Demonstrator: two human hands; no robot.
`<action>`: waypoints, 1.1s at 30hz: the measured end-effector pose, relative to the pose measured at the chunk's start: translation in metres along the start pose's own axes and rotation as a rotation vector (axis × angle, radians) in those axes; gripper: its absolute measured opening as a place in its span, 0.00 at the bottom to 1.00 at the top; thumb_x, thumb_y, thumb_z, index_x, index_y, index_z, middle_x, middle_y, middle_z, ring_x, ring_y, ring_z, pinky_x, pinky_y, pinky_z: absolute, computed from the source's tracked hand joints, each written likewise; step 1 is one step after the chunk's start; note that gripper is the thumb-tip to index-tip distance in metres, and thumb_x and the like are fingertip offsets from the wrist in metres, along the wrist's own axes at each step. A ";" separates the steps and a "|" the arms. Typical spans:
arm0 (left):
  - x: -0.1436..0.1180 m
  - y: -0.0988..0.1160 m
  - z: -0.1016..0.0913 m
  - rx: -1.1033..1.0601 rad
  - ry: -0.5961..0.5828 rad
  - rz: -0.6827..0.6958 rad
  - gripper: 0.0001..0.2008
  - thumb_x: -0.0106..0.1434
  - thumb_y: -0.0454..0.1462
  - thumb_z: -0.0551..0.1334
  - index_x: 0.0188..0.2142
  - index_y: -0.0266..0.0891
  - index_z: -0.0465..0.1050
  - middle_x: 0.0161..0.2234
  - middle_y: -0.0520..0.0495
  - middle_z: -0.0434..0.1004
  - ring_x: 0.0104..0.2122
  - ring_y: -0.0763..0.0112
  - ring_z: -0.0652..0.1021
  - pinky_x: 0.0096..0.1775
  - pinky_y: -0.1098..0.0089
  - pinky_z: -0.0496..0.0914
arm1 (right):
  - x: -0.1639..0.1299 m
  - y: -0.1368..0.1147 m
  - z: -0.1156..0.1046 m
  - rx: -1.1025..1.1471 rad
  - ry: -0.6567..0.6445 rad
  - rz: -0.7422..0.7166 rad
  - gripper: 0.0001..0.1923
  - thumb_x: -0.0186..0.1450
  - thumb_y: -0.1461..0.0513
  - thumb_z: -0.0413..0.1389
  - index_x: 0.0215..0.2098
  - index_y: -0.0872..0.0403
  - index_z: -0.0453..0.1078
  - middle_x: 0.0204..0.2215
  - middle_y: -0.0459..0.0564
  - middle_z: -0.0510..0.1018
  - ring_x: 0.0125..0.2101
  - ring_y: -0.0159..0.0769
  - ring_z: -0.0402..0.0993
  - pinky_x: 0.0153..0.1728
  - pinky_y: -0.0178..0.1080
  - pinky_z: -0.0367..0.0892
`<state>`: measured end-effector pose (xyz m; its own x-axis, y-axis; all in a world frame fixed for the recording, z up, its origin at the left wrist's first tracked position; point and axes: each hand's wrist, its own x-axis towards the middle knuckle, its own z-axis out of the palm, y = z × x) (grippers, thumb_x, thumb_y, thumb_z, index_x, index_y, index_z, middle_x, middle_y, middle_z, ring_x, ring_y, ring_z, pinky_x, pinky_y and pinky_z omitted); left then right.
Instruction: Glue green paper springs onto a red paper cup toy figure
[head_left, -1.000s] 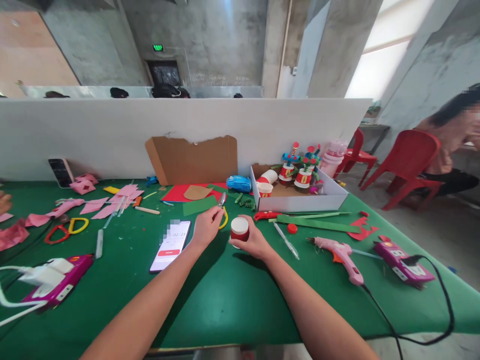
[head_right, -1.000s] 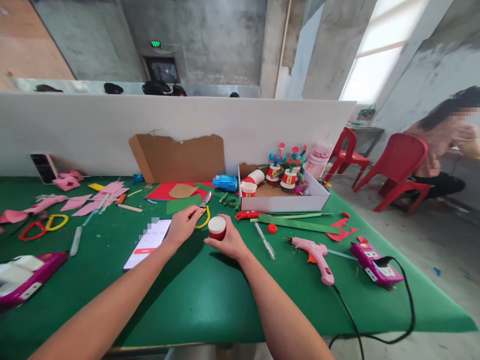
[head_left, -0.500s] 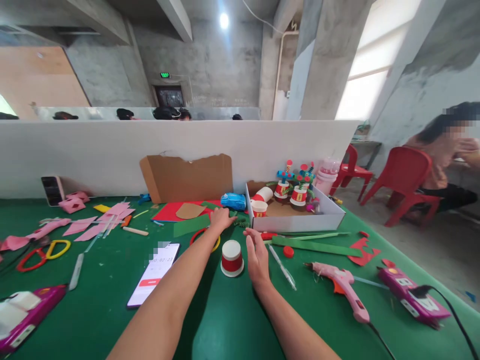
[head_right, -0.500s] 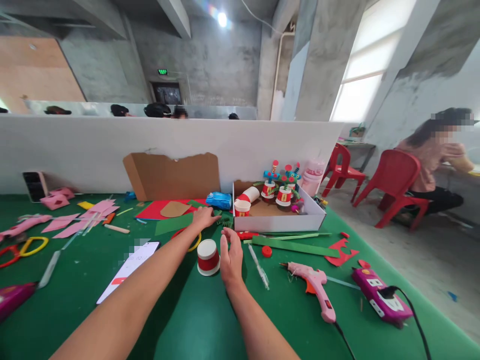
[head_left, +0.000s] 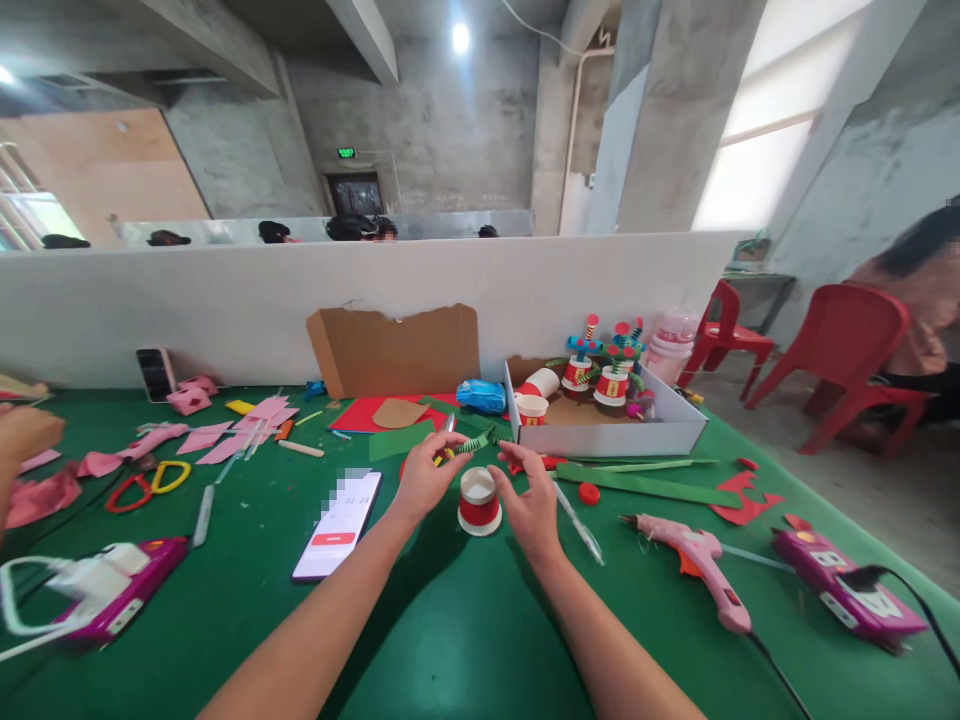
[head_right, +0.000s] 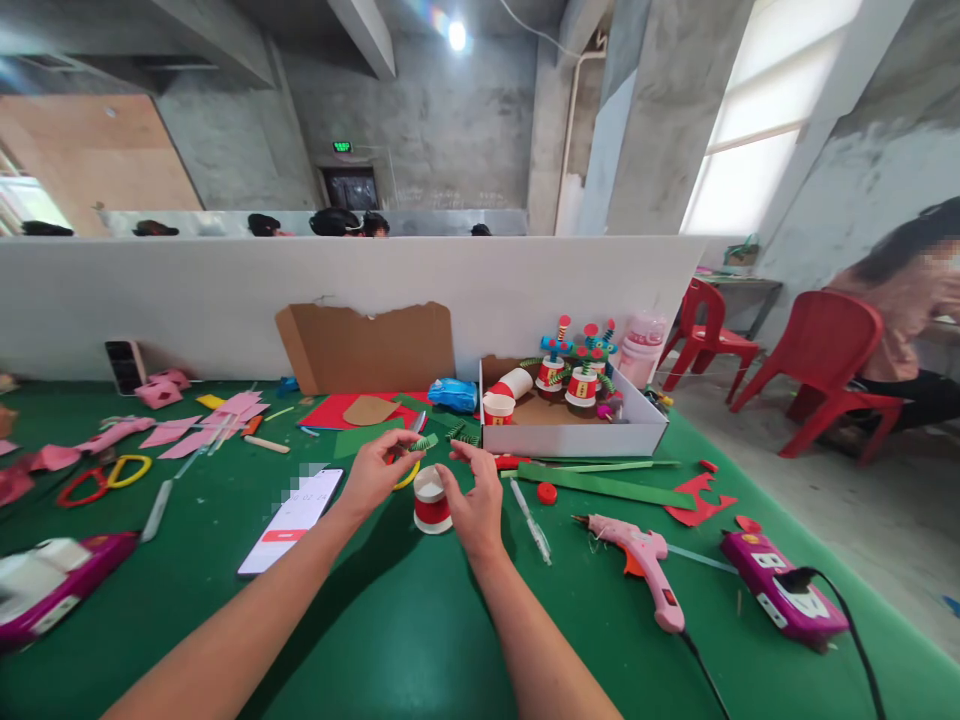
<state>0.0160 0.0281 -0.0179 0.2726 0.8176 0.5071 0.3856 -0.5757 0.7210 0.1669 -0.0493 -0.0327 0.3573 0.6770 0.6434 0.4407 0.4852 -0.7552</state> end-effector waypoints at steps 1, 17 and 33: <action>-0.010 0.002 -0.003 -0.017 0.048 0.046 0.07 0.61 0.40 0.62 0.37 0.41 0.75 0.35 0.49 0.78 0.31 0.71 0.75 0.36 0.70 0.71 | 0.000 -0.003 -0.001 0.005 -0.023 -0.018 0.15 0.63 0.57 0.59 0.47 0.52 0.72 0.37 0.52 0.78 0.38 0.40 0.74 0.43 0.43 0.69; -0.033 0.007 -0.008 -0.044 0.159 0.266 0.09 0.62 0.37 0.63 0.43 0.41 0.73 0.38 0.46 0.76 0.39 0.66 0.76 0.42 0.65 0.71 | 0.003 -0.003 -0.001 0.131 -0.197 0.166 0.11 0.59 0.56 0.60 0.38 0.50 0.78 0.30 0.48 0.79 0.33 0.38 0.74 0.40 0.41 0.69; -0.031 0.005 -0.008 -0.322 0.080 0.009 0.10 0.57 0.42 0.66 0.37 0.40 0.74 0.35 0.48 0.77 0.35 0.68 0.76 0.41 0.67 0.71 | 0.004 0.003 0.000 0.346 -0.220 0.356 0.14 0.57 0.56 0.62 0.41 0.51 0.77 0.34 0.48 0.81 0.37 0.39 0.75 0.40 0.42 0.70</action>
<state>0.0023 -0.0001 -0.0260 0.1997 0.8173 0.5406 0.0811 -0.5636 0.8221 0.1699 -0.0450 -0.0324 0.2374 0.9149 0.3265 0.0138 0.3329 -0.9429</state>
